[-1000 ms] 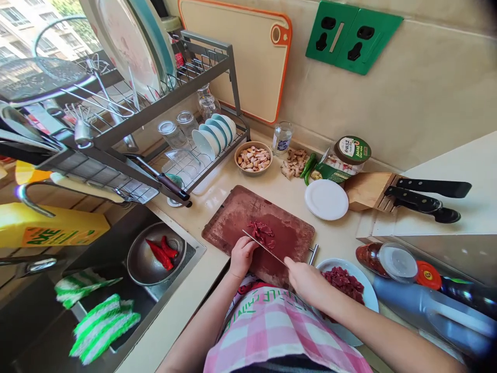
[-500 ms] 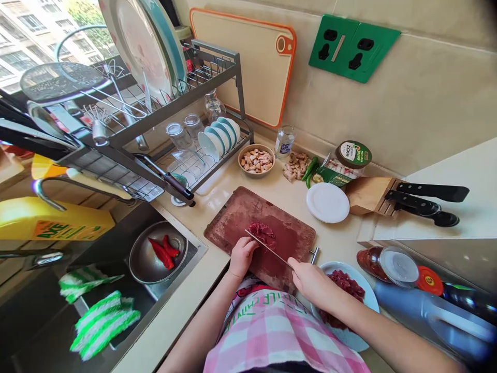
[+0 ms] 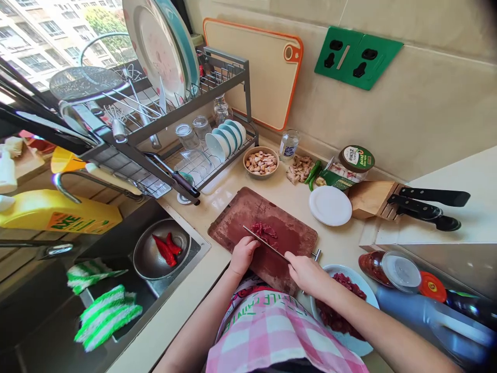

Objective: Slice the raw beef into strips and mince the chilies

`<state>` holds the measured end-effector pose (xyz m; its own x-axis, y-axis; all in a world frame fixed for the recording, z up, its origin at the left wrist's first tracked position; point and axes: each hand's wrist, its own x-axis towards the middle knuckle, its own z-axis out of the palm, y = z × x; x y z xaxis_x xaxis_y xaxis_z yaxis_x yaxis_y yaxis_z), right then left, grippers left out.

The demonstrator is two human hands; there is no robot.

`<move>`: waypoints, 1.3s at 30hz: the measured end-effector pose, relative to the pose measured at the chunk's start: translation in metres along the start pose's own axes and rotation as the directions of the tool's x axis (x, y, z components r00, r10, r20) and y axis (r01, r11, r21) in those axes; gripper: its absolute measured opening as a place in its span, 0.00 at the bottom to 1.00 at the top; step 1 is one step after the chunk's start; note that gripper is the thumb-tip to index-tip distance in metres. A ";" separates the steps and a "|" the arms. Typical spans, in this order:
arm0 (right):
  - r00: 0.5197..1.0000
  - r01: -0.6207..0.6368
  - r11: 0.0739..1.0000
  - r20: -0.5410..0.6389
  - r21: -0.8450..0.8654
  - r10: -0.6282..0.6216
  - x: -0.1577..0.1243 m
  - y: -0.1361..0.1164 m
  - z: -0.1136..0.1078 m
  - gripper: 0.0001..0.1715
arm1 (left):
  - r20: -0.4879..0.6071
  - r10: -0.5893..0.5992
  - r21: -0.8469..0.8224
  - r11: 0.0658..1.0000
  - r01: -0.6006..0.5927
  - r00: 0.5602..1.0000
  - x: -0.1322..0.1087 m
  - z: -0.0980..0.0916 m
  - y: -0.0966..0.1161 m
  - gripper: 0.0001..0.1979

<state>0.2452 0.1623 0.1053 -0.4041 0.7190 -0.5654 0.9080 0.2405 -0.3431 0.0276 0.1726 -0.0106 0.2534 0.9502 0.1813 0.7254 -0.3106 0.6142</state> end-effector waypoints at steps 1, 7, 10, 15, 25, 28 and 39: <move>1.000 0.001 1.000 0.011 -0.006 -0.001 -0.003 0.001 0.002 0.11 | -0.001 0.001 0.001 1.000 -0.001 1.000 0.000 0.001 -0.001 0.13; 0.998 -0.064 0.998 0.014 0.007 0.064 0.040 -0.030 0.007 0.16 | -0.018 -0.033 -0.019 0.999 0.033 0.999 -0.002 0.005 -0.002 0.12; 1.000 -0.030 0.999 -0.008 0.024 0.030 0.050 -0.033 0.001 0.15 | -0.014 -0.019 0.024 1.000 0.020 1.000 -0.002 0.004 -0.001 0.12; 1.000 -0.014 0.999 -0.006 0.032 0.014 0.009 0.000 -0.004 0.12 | -0.008 -0.020 0.091 0.996 0.020 1.000 0.000 0.003 0.003 0.11; 1.000 -0.022 0.999 -0.020 0.034 0.023 0.040 -0.024 0.005 0.15 | -0.016 -0.033 0.034 0.999 0.034 0.999 -0.003 0.009 -0.005 0.11; 0.999 0.017 0.998 -0.039 0.059 -0.014 0.047 -0.023 0.003 0.14 | -0.017 -0.014 0.054 0.998 0.015 1.000 -0.001 0.008 -0.003 0.11; 0.993 0.107 0.985 -0.058 0.137 -0.100 -0.011 0.032 0.010 0.08 | 0.027 -0.023 0.104 0.994 0.021 0.999 0.003 0.003 0.001 0.11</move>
<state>0.2772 0.1556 0.0932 -0.4861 0.7277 -0.4839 0.8356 0.2250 -0.5011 0.0311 0.1755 -0.0115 0.2532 0.9563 0.1463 0.7932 -0.2918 0.5344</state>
